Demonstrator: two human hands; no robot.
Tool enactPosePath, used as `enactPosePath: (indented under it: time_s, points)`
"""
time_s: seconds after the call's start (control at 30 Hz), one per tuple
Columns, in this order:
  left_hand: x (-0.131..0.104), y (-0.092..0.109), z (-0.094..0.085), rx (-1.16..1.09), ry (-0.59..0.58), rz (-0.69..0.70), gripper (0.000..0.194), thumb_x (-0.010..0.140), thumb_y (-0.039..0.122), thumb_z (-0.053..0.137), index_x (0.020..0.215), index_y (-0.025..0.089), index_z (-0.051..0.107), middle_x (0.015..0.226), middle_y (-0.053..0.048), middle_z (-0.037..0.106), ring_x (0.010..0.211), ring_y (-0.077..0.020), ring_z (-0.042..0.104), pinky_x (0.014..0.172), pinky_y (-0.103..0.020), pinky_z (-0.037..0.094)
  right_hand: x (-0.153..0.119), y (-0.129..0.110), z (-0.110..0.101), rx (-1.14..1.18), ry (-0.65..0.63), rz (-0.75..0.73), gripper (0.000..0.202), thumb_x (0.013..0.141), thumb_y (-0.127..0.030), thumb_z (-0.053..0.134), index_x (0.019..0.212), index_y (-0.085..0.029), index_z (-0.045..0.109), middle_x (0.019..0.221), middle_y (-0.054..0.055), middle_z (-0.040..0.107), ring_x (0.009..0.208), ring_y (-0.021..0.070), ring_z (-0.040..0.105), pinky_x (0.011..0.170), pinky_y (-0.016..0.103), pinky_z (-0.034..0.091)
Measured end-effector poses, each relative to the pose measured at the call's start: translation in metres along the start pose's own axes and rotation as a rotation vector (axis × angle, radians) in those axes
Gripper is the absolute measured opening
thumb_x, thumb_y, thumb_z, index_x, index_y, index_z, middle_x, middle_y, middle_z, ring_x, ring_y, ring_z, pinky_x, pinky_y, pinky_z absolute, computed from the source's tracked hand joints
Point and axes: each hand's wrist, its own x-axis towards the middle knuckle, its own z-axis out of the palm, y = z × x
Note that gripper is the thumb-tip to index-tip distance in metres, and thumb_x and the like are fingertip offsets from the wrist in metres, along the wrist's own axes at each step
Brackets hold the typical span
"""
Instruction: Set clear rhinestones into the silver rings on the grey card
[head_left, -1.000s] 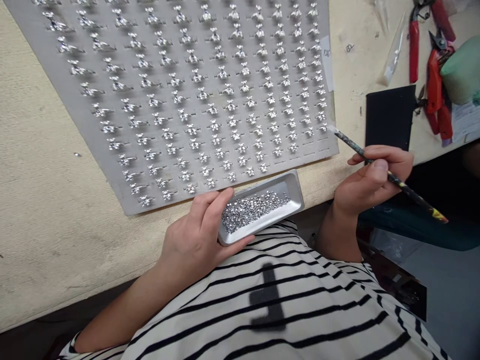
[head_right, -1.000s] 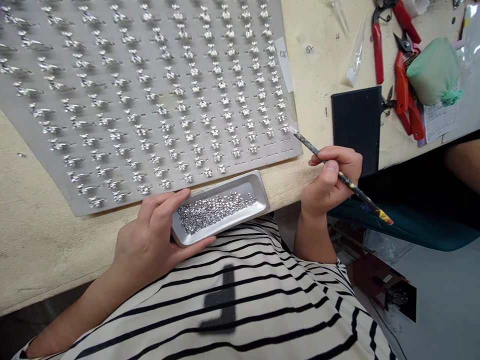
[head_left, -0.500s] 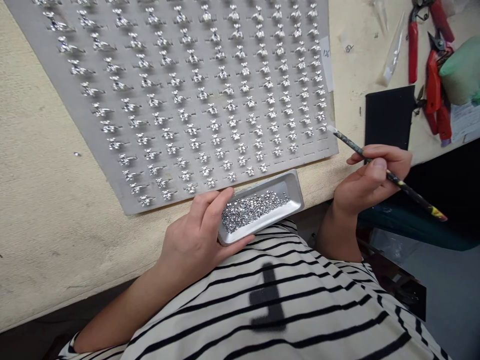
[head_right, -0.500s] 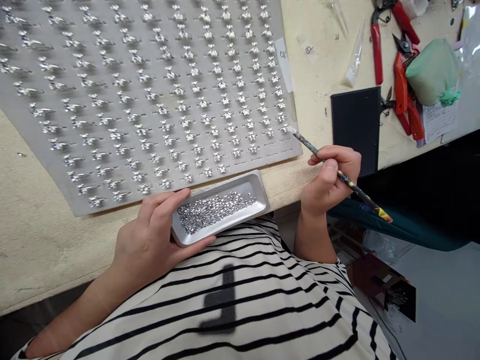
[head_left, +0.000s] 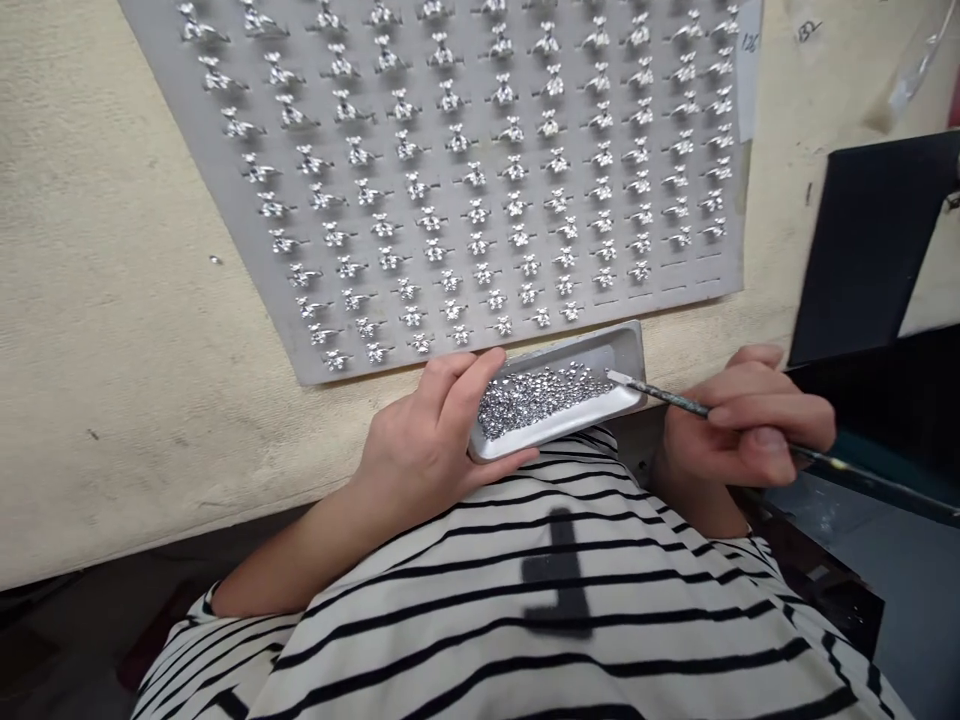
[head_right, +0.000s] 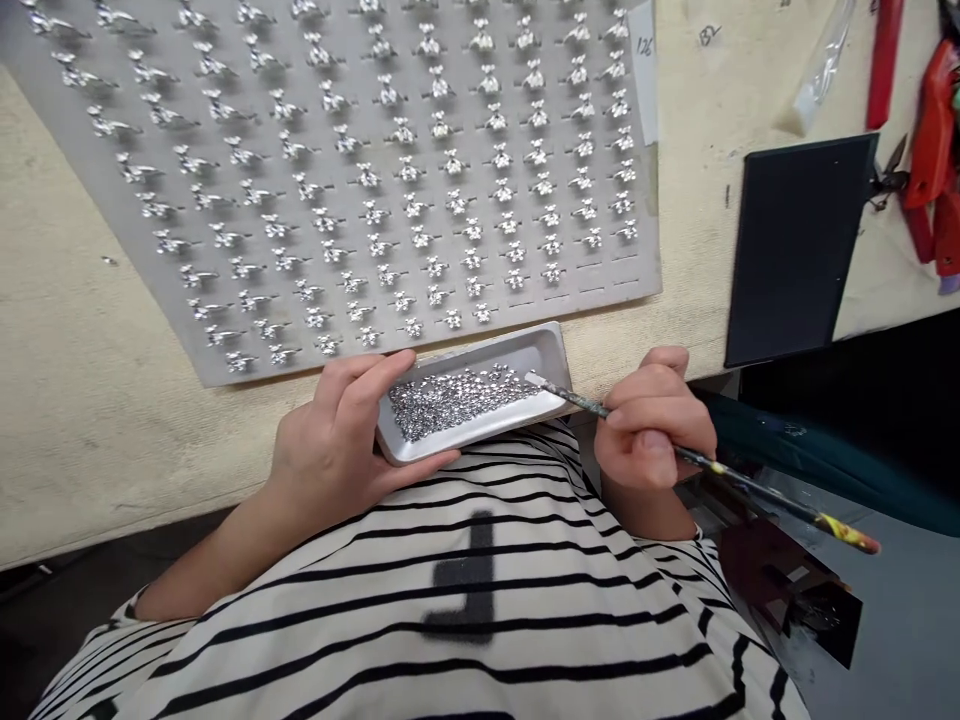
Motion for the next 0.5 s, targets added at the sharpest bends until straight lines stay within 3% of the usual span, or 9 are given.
enactPosePath:
  time_s: [0.1, 0.2, 0.33, 0.5]
  points:
    - [-0.001, -0.001, 0.000, -0.064, 0.041, 0.016, 0.087, 0.080, 0.058, 0.078, 0.146, 0.020, 0.035, 0.124, -0.013, 0.061, 0.104, -0.0251, 0.068, 0.058, -0.027, 0.056, 0.004, 0.000, 0.004, 0.013, 0.135, 0.027, 0.036, 0.084, -0.035, 0.029, 0.054, -0.018, 0.024, 0.045, -0.004, 0.012, 0.037, 0.0069, 0.017, 0.058, 0.035, 0.024]
    - [-0.002, 0.000, -0.001, -0.140, 0.104, 0.060, 0.088, 0.081, 0.057, 0.078, 0.146, 0.019, 0.034, 0.120, -0.013, 0.060, 0.107, -0.0255, 0.065, 0.067, -0.031, 0.061, 0.014, 0.000, 0.004, 0.004, 0.253, 0.058, 0.034, 0.086, -0.036, 0.030, 0.056, -0.019, 0.024, 0.051, -0.004, 0.011, 0.041, 0.0088, 0.015, 0.058, 0.037, 0.030]
    - [-0.005, 0.007, -0.001, -0.183, 0.068, 0.129, 0.083, 0.084, 0.050, 0.078, 0.145, 0.014, 0.035, 0.119, -0.014, 0.058, 0.103, -0.0240, 0.063, 0.073, -0.033, 0.062, 0.021, -0.001, -0.001, -0.001, 0.283, 0.035, 0.034, 0.087, -0.036, 0.031, 0.058, -0.019, 0.024, 0.054, -0.003, 0.013, 0.044, 0.0086, 0.017, 0.060, 0.037, 0.036]
    - [-0.005, 0.014, 0.001, -0.202, 0.047, 0.102, 0.085, 0.083, 0.051, 0.078, 0.145, 0.012, 0.034, 0.123, -0.017, 0.054, 0.110, -0.0279, 0.060, 0.080, -0.039, 0.063, 0.024, 0.003, -0.008, 0.012, 0.360, -0.013, 0.034, 0.089, -0.033, 0.022, 0.058, -0.018, 0.022, 0.053, -0.003, 0.014, 0.044, 0.0088, 0.016, 0.057, 0.035, 0.028]
